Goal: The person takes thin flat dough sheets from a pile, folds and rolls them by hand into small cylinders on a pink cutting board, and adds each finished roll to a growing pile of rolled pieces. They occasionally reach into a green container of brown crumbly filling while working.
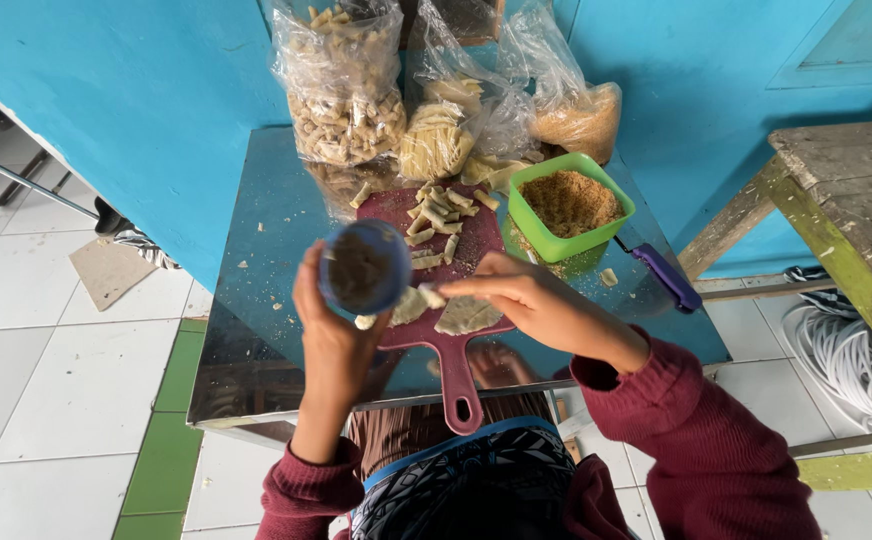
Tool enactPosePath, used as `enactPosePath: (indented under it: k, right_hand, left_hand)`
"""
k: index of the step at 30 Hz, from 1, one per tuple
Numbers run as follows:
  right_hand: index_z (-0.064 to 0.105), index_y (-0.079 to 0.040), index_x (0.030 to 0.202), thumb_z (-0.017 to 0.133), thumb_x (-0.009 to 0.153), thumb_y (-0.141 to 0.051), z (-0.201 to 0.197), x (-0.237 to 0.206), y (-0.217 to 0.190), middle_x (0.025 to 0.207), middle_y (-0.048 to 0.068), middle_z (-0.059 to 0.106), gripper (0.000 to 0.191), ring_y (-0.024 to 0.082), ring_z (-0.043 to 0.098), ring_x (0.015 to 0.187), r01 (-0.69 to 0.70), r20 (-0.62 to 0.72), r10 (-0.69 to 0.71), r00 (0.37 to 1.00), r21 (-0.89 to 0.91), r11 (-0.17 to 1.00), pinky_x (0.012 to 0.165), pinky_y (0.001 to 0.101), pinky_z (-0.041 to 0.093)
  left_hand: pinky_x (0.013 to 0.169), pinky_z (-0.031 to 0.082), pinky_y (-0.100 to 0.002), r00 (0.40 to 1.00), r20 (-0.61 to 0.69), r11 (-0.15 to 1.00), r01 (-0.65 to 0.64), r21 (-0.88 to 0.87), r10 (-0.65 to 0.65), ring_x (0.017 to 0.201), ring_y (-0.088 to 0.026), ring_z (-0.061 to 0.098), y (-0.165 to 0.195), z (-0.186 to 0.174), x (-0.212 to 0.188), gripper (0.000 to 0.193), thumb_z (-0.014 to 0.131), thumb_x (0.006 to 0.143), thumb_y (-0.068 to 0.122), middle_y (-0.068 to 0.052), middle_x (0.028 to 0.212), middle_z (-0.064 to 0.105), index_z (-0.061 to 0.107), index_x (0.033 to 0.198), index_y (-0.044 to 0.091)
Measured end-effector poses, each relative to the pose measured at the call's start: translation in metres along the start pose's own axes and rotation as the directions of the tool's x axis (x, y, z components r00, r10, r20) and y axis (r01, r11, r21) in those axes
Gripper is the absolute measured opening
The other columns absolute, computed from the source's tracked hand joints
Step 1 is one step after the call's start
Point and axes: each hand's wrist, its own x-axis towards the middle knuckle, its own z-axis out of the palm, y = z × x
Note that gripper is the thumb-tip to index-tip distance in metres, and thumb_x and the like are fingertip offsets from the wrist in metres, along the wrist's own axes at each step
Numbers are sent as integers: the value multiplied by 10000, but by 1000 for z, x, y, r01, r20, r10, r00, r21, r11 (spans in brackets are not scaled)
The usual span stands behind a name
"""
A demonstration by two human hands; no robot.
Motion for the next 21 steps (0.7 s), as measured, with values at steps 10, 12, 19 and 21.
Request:
enactPosePath:
  k: [10, 12, 19, 21]
  right_hand:
    - [623, -219, 1423, 758, 757, -57, 30, -19, 43, 1058, 123, 539, 698, 242, 630, 843, -33, -166, -65, 984, -529, 848, 751, 367, 562]
    - [614, -209, 1448, 758, 774, -65, 32, -21, 46, 1071, 126, 531, 704, 235, 633, 828, -34, -133, -39, 990, -505, 862, 749, 361, 567]
    - [597, -207, 1429, 757, 774, -114, 32, -25, 29, 1081, 121, 539, 680, 251, 644, 833, -41, -120, -24, 992, -513, 858, 734, 372, 554]
    - [599, -207, 1437, 746, 779, -106, 33, -24, 24, 1067, 119, 533, 682, 257, 645, 852, -23, -125, -53, 991, -544, 839, 751, 377, 553]
  left_hand:
    - [1275, 307, -523, 977, -169, 989, 138, 45, -129, 1535, -521, 316, -42, -7, 12, 1264, 931, 839, 155, -394, 1615, 222, -41, 1625, -35]
    - [1284, 314, -527, 969, -148, 979, 201, 19, -196, 1548, -513, 313, -43, -9, 13, 1246, 911, 868, 206, -392, 1626, 223, -40, 1637, -36]
    - [1142, 159, -702, 976, -155, 887, 203, 416, -150, 1476, -570, 213, -16, -13, 14, 1202, 914, 773, 359, -404, 1601, 197, 104, 1563, -46]
    - [1152, 192, -701, 997, -82, 834, 45, 550, 0, 1470, -556, 268, 3, -5, 1, 1056, 881, 765, 360, -336, 1591, 298, 274, 1552, 3]
